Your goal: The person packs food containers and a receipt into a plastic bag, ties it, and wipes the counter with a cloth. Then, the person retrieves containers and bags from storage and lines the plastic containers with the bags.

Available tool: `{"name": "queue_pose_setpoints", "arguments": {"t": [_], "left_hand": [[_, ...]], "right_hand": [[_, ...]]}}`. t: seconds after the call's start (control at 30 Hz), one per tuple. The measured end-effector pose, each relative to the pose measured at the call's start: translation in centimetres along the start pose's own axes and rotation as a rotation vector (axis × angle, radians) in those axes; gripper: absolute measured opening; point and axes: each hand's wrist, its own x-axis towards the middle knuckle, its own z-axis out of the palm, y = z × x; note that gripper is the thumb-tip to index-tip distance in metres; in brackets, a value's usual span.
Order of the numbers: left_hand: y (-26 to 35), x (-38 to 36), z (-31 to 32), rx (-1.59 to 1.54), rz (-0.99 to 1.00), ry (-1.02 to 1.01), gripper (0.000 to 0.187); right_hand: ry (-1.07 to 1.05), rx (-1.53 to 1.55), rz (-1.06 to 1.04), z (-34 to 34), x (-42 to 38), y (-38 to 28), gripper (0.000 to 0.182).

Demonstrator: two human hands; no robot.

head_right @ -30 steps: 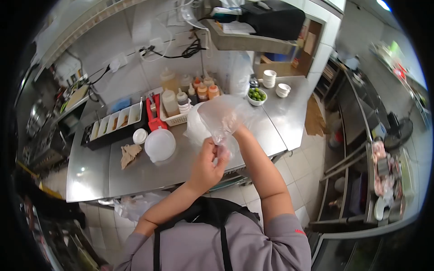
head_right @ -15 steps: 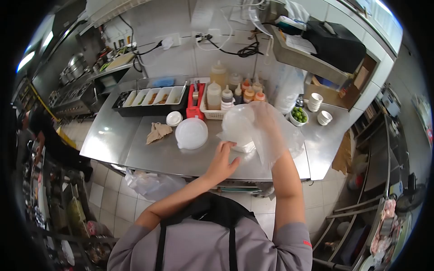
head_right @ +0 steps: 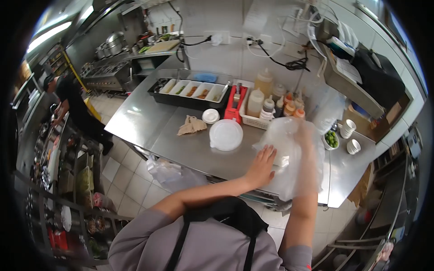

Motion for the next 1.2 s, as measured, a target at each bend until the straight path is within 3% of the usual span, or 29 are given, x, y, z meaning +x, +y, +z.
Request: {"name": "queue_pose_setpoints", "arguments": {"t": [0.1, 0.17, 0.23, 0.3, 0.5, 0.6, 0.67, 0.73, 0.77, 0.83, 0.87, 0.93, 0.97, 1.0, 1.03, 1.07, 1.1, 1.17, 1.2], "left_hand": [[-0.3, -0.1, 0.2, 0.039, -0.039, 0.024, 0.079], [-0.6, 0.1, 0.6, 0.055, -0.066, 0.027, 0.079], [-0.5, 0.0, 0.9, 0.083, -0.080, 0.030, 0.079], [-0.3, 0.1, 1.1, 0.113, -0.101, 0.015, 0.081], [-0.3, 0.3, 2.1, 0.292, -0.011, 0.076, 0.077], [-0.6, 0.8, 2.0, 0.348, 0.027, 0.115, 0.073], [-0.8, 0.6, 1.9, 0.364, 0.020, 0.061, 0.072], [-0.8, 1.3, 1.6, 0.373, 0.009, -0.040, 0.070], [-0.9, 1.7, 1.9, 0.395, 0.007, -0.016, 0.069], [-1.5, 1.9, 3.2, 0.426, 0.005, 0.026, 0.067], [-1.1, 2.0, 2.9, 0.442, 0.005, 0.006, 0.066], [-0.9, 1.9, 1.9, 0.490, -0.003, -0.041, 0.063], [-0.8, 1.9, 1.9, 0.433, -0.001, -0.019, 0.062], [-0.9, 1.8, 2.0, 0.380, 0.001, 0.002, 0.061], [-1.1, 1.8, 1.8, 0.330, 0.004, 0.022, 0.060], [-1.1, 1.8, 0.8, 0.220, 0.026, 0.086, 0.058], [-0.3, 1.7, -0.6, 0.100, 0.054, 0.134, 0.057], [0.9, 1.3, -3.3, -0.113, 0.098, 0.271, 0.050], [1.4, 0.8, -4.2, -0.242, 0.110, 0.272, 0.046]], "right_hand": [[-0.023, 0.272, 0.063, -1.5, -0.9, -0.8, 0.056], [-0.122, 0.296, 0.219, -4.2, -0.7, -2.5, 0.058], [-0.266, 0.056, 0.261, -5.4, -0.3, -2.6, 0.050], [-0.018, 1.218, 0.161, -1.4, -3.1, 3.4, 0.051], [0.319, 1.603, 0.378, -8.0, -4.4, -7.0, 0.039], [0.156, 1.547, 0.475, -10.3, -4.6, -8.0, 0.044], [0.018, 1.054, 0.326, -5.2, -3.3, -0.5, 0.045], [-0.047, 1.019, 0.217, -1.4, -2.5, 5.3, 0.047], [-0.053, 1.228, 0.181, -0.8, -2.2, 7.4, 0.047], [0.090, 1.131, 0.155, -3.7, -2.7, 9.3, 0.044], [0.227, 0.828, 0.168, -6.8, -3.9, 7.3, 0.041], [0.381, 0.629, 0.155, -14.9, -7.5, 1.3, 0.033], [0.477, 0.702, 0.176, -17.2, -9.7, 3.6, 0.029], [0.672, 0.648, 0.188, -20.5, -11.3, -1.5, 0.025], [0.934, 0.997, 0.058, -21.6, -12.9, -1.1, 0.019], [1.219, 0.553, 0.129, -22.8, -14.2, -0.8, 0.018], [1.334, -0.078, 0.202, -24.0, -16.0, -1.3, 0.016], [1.583, 0.181, 0.046, -24.0, -16.7, -4.0, 0.015], [1.613, 1.103, -0.184, -23.3, -15.8, -5.2, 0.016]]}}
